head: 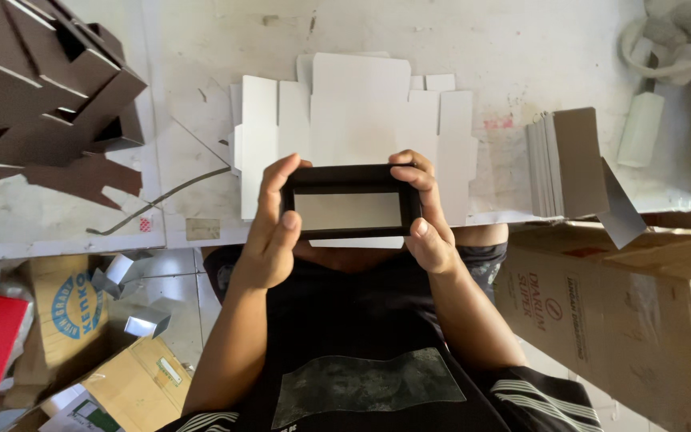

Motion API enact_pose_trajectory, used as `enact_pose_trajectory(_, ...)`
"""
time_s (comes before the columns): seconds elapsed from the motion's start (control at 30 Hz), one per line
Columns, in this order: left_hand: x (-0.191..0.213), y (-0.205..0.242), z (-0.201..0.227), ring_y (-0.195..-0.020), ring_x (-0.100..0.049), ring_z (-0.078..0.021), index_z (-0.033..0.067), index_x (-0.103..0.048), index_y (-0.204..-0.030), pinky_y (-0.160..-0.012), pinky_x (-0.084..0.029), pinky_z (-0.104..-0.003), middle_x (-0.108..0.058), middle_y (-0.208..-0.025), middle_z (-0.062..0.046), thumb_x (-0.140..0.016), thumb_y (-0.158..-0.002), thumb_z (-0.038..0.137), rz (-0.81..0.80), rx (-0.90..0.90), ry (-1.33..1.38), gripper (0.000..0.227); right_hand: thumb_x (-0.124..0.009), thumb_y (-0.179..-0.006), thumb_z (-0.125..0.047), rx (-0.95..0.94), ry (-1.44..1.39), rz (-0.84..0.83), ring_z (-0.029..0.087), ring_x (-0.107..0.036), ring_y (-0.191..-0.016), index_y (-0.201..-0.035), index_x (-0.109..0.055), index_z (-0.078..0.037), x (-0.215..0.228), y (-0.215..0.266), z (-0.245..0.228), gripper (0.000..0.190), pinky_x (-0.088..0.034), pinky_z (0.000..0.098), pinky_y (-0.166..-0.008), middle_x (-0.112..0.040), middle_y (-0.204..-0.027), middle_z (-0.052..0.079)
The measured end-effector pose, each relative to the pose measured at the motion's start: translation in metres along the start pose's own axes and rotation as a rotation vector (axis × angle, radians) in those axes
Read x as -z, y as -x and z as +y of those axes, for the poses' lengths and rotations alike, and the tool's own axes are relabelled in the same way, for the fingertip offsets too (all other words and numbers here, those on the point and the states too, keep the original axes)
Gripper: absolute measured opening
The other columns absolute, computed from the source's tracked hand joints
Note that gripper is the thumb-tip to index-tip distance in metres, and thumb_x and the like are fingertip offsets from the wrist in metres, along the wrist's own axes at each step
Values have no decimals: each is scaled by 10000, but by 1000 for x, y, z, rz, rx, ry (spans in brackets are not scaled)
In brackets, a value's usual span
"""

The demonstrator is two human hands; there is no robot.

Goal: The person assembles small rectangular boxes by folding white cardboard pieces and inserting dark brown inserts. They repeatedly fold the flaps, insert the pieces, and stack the finished boxes on the left side of the table.

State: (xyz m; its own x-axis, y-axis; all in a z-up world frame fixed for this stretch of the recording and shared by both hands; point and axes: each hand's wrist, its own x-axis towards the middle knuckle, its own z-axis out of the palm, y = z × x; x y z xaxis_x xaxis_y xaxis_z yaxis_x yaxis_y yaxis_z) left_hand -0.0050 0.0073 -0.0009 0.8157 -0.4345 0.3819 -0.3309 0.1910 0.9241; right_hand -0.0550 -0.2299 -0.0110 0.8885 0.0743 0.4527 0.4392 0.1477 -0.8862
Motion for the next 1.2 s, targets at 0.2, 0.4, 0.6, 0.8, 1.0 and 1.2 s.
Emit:
enact_pose_trajectory(0.2,-5,2,15,-1372,-340,-322,6,-354,-1529,-1183,-276,-487,-355,-1440,-164,-474,-1035,401,-5,-94,-200,644,-719,-856,-512,-18,313,-128,413,-329,-1404,-1465,-402,36,17,3,-7,879,-238,529,-1187,-304,-1450,247)
enact_pose_trajectory(0.4,-8,3,26,-1308,-474,-437,13,-335,-1521,-1122,-396,-590,-472,-1364,-240,-882,-793,202,-25,-185,-329,930,-805,-812,-401,-2,397,-131,477,-394,-1413,-1374,-488,62,31,4,-16,795,-280,548,-1187,-379,-1437,289)
enact_pose_trajectory(0.6,0,-3,1,-1335,-454,-435,-22,-459,-1468,-1152,-355,-577,-493,-1408,-228,-848,-838,338,77,-178,-412,824,-725,-902,-452,-38,536,1,452,-401,-1437,-1415,-475,63,39,8,-13,769,-320,538,-1176,-412,-1484,296)
enact_pose_trajectory(0.8,0,5,-14,-1317,-497,-457,-60,-496,-1420,-1118,-404,-574,-496,-1394,-244,-842,-834,259,65,-74,-567,751,-806,-909,-134,-51,1075,357,386,-672,-1097,-1161,-706,-7,76,38,-50,299,-551,480,-914,-661,-1175,177)
enact_pose_trajectory(1.0,-27,-3,-14,-1352,-499,-461,-33,-445,-1455,-1085,-508,-575,-457,-1449,-279,-786,-896,300,-55,-18,-686,734,-748,-887,74,-33,1358,618,312,-657,-978,-1017,-714,10,113,74,-82,149,-519,433,-919,-698,-1031,160)
enact_pose_trajectory(1.2,-33,-4,-23,-1358,-481,-424,-18,-470,-1451,-1107,-478,-553,-415,-1467,-258,-804,-875,208,-110,75,-644,703,-684,-962,-46,-272,1162,1458,139,-503,-911,-1109,-652,-148,192,144,-77,182,-494,223,-664,-503,-1132,31)
